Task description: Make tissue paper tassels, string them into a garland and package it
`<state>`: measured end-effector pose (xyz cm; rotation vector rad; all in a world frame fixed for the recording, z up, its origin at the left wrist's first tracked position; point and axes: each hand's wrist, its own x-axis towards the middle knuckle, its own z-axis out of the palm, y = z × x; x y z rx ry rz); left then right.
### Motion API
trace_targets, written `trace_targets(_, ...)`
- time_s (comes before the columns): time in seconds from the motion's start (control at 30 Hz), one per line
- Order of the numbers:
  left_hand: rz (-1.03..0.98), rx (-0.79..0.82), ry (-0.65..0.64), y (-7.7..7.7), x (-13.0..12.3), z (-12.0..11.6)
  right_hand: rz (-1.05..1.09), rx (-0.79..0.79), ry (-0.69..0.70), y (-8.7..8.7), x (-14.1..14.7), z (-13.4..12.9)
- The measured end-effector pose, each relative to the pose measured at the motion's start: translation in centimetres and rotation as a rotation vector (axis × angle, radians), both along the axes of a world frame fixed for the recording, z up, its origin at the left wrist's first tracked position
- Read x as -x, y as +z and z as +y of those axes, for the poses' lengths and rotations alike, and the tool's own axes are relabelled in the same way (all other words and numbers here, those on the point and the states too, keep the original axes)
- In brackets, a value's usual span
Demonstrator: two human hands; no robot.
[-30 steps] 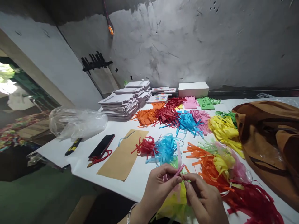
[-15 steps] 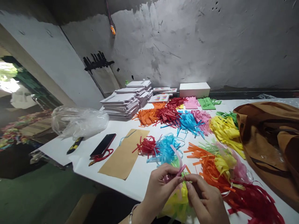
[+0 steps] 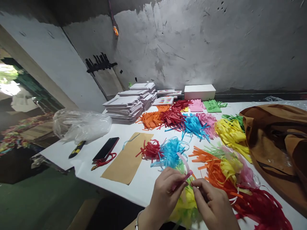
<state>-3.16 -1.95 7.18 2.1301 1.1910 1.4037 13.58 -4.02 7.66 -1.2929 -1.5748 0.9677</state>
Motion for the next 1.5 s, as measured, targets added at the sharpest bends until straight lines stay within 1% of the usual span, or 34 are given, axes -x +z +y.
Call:
trace_targets(0.07, 0.077, -0.070, -0.027, -0.1, -0.1, 0.1, 0.030, 0.055, 0.043, 0.1, -0.2, 0.2)
trace_targets(0.13, 0.104, -0.096, -0.043, -0.2, -0.2, 0.2, 0.110, 0.142, 0.056, 0.1, -0.3, 0.5)
trace_targets(0.23, 0.059, -0.094, -0.045, -0.2, -0.3, 0.1, 0.252, 0.251, 0.024, -0.3, -0.2, 0.8)
trace_targets(0.3, 0.012, -0.079, -0.048, -0.2, -0.4, 0.0, 0.320, 0.290, 0.039, -0.8, -0.1, 0.9)
trace_targets(0.4, -0.024, -0.062, -0.052, -0.4, -0.4, 0.1, 0.361, 0.322, 0.066, -1.4, -0.1, 1.0)
trace_targets(0.53, -0.001, -0.072, -0.082, -0.5, -0.6, 0.4, 0.410, 0.322, 0.051, -1.5, -0.4, 1.0)
trace_targets(0.57, 0.006, -0.079, -0.096, -0.5, -0.7, 0.4, 0.437, 0.333, 0.081, -1.5, -0.6, 1.1)
trace_targets(0.7, 0.052, -0.133, -0.134, -0.4, -0.7, 0.4, 0.543, 0.417, 0.284, -2.0, -0.9, 1.6)
trace_targets(0.73, 0.076, -0.154, -0.138, -0.4, -0.7, 0.4, 0.559, 0.424, 0.302, -2.1, -0.9, 1.8)
trace_targets(0.83, 0.122, -0.213, -0.148, -0.6, -0.4, 0.4, 0.595, 0.400, 0.246, -2.4, -0.7, 1.9)
trace_targets(0.9, 0.100, -0.222, -0.153, -0.7, -0.2, 0.4, 0.602, 0.371, 0.206, -2.4, -0.5, 1.8)
trace_targets(0.93, 0.081, -0.216, -0.151, -0.8, -0.1, 0.4, 0.605, 0.367, 0.209, -2.4, -0.4, 1.8)
trace_targets(1.0, 0.052, -0.200, -0.163, -0.9, 0.0, 0.4, 0.626, 0.396, 0.263, -2.5, -0.4, 1.8)
trace_targets(1.1, 0.054, -0.196, -0.225, -0.9, 0.0, 0.4, 0.709, 0.461, 0.338, -3.1, -0.6, 2.1)
trace_targets(1.17, 0.059, -0.206, -0.245, -0.8, 0.0, 0.5, 0.726, 0.451, 0.315, -3.5, -0.7, 2.3)
trace_targets(1.2, 0.060, -0.212, -0.246, -0.7, 0.1, 0.5, 0.710, 0.414, 0.284, -3.5, -0.6, 2.4)
trace_targets(1.3, 0.089, -0.213, -0.264, -0.7, 0.1, 0.6, 0.598, 0.195, 0.175, -3.3, -0.4, 2.4)
trace_targets(1.33, 0.110, -0.210, -0.285, -0.7, 0.1, 0.6, 0.592, 0.120, 0.122, -3.0, -0.3, 2.5)
trace_targets(1.37, 0.135, -0.207, -0.303, -0.9, 0.0, 0.7, 0.627, 0.060, 0.057, -2.7, -0.4, 2.6)
trace_targets(1.4, 0.166, -0.203, -0.319, -1.2, -0.1, 0.8, 0.711, 0.021, -0.012, -2.4, -0.7, 2.8)
trace_targets(1.5, 0.250, -0.172, -0.318, -2.5, -0.6, 1.1, 1.063, -0.050, -0.193, -0.9, -2.7, 3.6)
